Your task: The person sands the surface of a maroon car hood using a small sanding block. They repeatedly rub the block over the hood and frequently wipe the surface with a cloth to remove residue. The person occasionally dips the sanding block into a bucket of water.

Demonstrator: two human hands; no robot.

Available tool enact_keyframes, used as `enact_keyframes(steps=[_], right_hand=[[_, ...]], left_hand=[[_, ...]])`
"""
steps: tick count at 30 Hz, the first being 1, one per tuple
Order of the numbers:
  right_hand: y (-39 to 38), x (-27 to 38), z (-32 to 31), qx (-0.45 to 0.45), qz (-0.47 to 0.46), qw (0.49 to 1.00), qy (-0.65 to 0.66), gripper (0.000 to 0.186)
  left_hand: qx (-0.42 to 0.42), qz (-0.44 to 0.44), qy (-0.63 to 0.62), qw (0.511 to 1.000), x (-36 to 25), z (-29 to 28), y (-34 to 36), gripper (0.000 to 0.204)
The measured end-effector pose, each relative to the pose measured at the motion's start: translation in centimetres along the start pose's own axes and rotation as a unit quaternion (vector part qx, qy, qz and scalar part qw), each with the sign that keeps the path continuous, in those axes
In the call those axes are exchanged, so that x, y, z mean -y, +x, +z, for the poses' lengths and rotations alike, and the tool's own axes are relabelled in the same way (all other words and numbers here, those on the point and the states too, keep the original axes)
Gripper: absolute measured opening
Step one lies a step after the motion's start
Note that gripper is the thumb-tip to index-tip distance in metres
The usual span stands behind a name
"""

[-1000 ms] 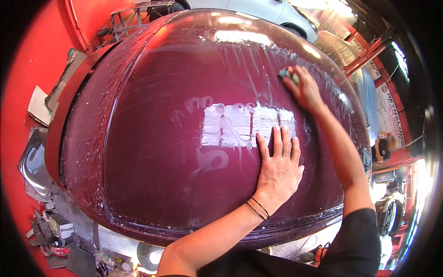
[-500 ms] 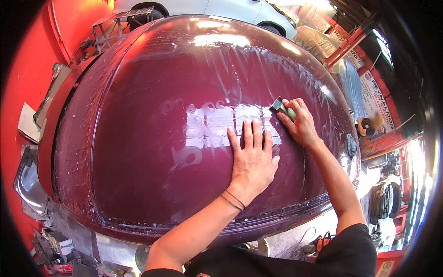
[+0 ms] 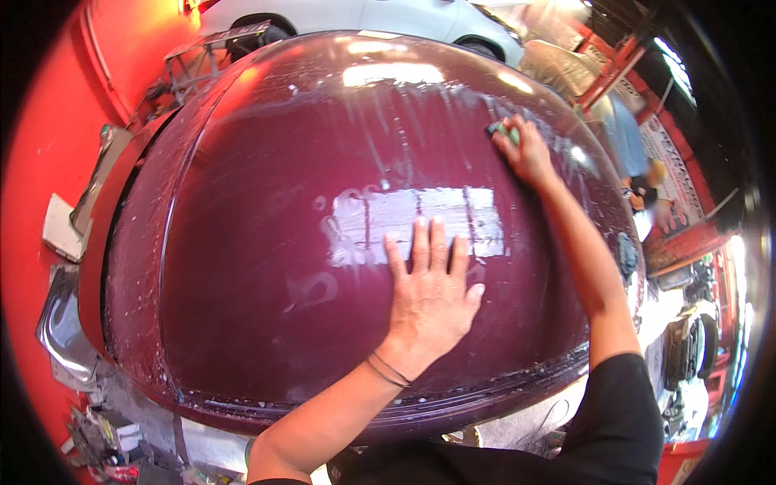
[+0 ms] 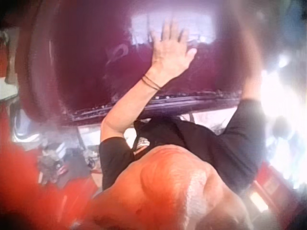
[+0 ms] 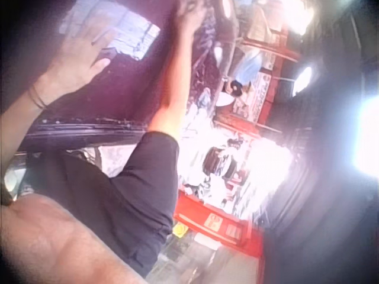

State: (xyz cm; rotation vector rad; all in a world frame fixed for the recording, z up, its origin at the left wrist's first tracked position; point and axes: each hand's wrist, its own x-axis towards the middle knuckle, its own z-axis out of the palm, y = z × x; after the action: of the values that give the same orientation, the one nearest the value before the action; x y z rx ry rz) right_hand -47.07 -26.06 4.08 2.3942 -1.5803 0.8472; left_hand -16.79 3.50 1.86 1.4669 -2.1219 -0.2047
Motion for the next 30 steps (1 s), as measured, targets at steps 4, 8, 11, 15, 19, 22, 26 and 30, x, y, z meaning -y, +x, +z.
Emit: enact_keyframes(steps=[4, 8, 11, 15, 19, 22, 26, 30], right_hand=[[-10.7, 4.5, -7.5, 0.054, -0.018, 0.998, 0.034, 0.046], [-5.4, -0.2, -5.3, 0.036, -0.027, 0.999, 0.027, 0.040], [4.1, -6.6, 0.0, 0.033, 0.067, 0.997, -0.033, 0.042], [9.5, -10.7, 3.5, 0.033, 0.144, 0.982, -0.118, 0.048], [-0.2, -6.6, -2.4, 0.027, 0.022, 0.999, -0.034, 0.046], [-10.6, -1.6, -8.8, 0.036, -0.006, 0.999, 0.011, 0.042], [-12.4, -2.7, -10.8, 0.053, -0.012, 0.998, 0.010, 0.043], [-1.2, -12.6, -4.1, 0.022, 0.058, 0.997, -0.041, 0.045]], left_hand=[[0.038, -0.005, 0.013, 0.999, -0.3, -0.8, 0.2, 0.084], [0.051, 0.000, 0.025, 0.998, -0.4, -0.8, 0.3, 0.085], [0.046, 0.006, 0.024, 0.999, -0.2, -0.4, 0.2, 0.084], [0.051, 0.003, 0.033, 0.998, 0.0, -0.1, -0.1, 0.082], [0.033, 0.005, 0.028, 0.999, -0.2, -0.4, 0.0, 0.082], [0.036, 0.005, 0.022, 0.999, -0.5, -0.9, 0.2, 0.083], [0.038, 0.008, 0.022, 0.999, -0.7, -1.2, 0.5, 0.082], [0.051, 0.008, 0.031, 0.998, -0.4, -0.9, 0.4, 0.081]])
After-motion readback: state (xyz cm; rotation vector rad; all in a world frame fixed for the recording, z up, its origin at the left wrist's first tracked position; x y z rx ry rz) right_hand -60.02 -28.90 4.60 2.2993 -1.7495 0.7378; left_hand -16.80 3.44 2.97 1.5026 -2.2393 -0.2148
